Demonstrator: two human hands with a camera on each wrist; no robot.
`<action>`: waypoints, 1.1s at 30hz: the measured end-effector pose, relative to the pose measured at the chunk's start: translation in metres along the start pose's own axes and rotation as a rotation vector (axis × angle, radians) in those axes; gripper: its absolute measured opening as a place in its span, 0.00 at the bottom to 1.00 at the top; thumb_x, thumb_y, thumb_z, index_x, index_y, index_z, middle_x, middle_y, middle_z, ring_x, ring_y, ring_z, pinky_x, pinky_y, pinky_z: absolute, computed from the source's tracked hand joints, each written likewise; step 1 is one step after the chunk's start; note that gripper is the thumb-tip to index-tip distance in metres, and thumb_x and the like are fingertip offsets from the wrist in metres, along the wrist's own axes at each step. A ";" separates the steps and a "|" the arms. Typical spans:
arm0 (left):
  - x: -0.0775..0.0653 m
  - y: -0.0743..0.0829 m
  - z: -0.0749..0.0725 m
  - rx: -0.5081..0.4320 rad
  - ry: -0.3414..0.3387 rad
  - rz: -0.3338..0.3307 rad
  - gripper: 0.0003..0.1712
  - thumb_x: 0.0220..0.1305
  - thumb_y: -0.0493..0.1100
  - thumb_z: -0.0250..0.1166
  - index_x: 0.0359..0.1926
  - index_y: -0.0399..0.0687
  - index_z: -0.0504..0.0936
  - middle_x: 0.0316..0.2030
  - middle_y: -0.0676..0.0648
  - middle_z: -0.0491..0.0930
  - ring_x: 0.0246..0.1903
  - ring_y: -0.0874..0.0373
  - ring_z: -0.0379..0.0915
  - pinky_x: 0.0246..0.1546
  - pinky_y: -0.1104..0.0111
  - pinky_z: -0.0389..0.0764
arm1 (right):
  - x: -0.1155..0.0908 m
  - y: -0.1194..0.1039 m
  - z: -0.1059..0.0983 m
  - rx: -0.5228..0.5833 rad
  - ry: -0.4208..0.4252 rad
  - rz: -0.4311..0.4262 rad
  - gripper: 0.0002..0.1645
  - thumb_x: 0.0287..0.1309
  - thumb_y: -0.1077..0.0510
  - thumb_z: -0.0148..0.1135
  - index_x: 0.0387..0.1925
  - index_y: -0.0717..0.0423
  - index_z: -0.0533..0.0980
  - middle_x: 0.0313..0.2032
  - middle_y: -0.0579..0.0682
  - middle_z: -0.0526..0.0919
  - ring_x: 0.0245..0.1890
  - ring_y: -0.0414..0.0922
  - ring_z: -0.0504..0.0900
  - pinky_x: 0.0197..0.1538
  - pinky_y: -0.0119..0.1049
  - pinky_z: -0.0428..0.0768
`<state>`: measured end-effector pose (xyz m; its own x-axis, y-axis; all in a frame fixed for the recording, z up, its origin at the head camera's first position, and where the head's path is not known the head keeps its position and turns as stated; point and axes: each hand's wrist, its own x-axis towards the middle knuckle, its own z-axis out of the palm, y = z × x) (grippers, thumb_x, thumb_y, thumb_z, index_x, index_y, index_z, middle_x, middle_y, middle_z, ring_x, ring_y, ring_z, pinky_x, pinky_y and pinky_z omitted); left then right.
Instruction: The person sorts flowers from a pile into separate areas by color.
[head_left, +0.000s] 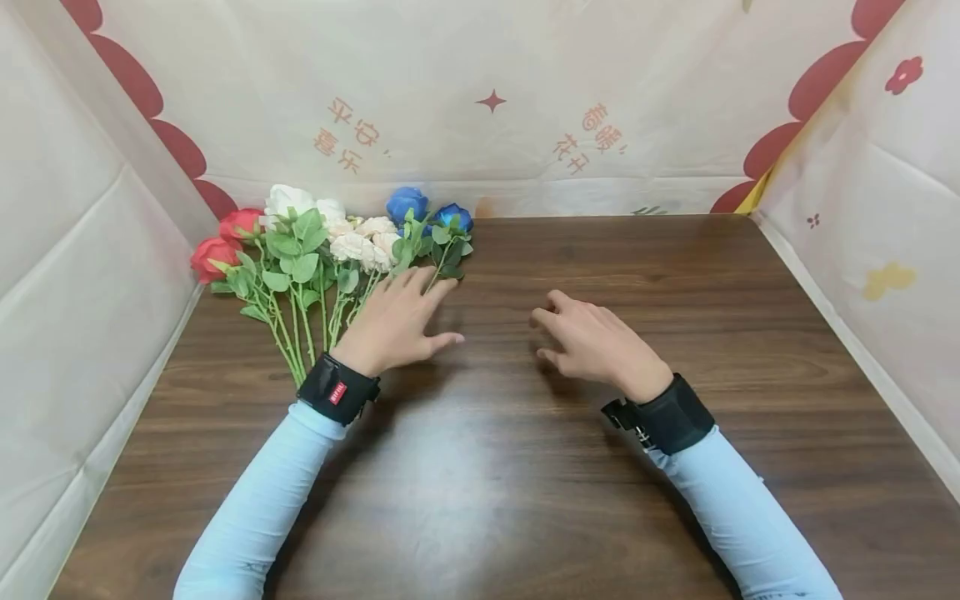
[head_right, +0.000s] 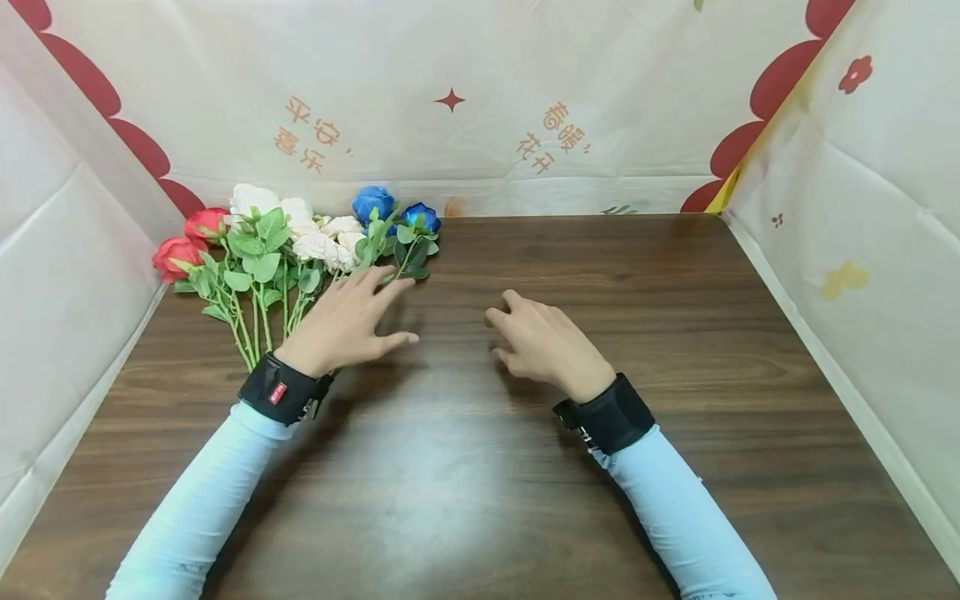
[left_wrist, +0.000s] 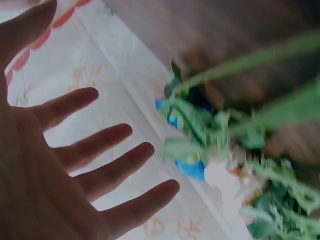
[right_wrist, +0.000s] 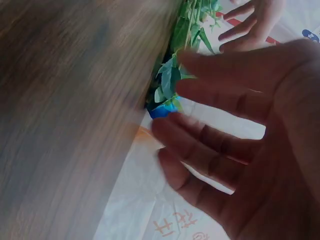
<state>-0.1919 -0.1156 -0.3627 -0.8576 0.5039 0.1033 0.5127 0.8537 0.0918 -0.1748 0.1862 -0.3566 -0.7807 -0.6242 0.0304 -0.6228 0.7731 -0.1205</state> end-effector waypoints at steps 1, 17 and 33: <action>0.000 -0.004 -0.003 -0.012 0.009 -0.018 0.51 0.63 0.75 0.62 0.78 0.57 0.62 0.76 0.36 0.62 0.74 0.36 0.62 0.68 0.35 0.69 | 0.000 0.000 0.000 0.008 0.007 -0.009 0.10 0.63 0.58 0.69 0.46 0.54 0.82 0.38 0.50 0.78 0.27 0.42 0.75 0.30 0.36 0.76; -0.002 -0.037 -0.004 -0.163 -0.009 -0.146 0.15 0.65 0.51 0.73 0.30 0.44 0.84 0.31 0.45 0.83 0.30 0.48 0.80 0.36 0.55 0.83 | 0.002 -0.002 0.000 0.045 -0.014 -0.025 0.03 0.65 0.56 0.68 0.37 0.50 0.81 0.28 0.42 0.83 0.21 0.37 0.73 0.27 0.33 0.72; 0.003 -0.035 0.015 -0.178 -0.085 -0.097 0.30 0.60 0.37 0.72 0.09 0.54 0.65 0.13 0.55 0.63 0.19 0.55 0.68 0.27 0.63 0.73 | 0.001 0.000 0.001 0.052 -0.036 -0.001 0.09 0.68 0.49 0.67 0.40 0.49 0.82 0.22 0.39 0.78 0.20 0.36 0.72 0.26 0.32 0.70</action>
<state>-0.2136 -0.1422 -0.3809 -0.8998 0.4364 0.0017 0.4203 0.8657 0.2719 -0.1758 0.1850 -0.3577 -0.7773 -0.6291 -0.0048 -0.6191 0.7662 -0.1722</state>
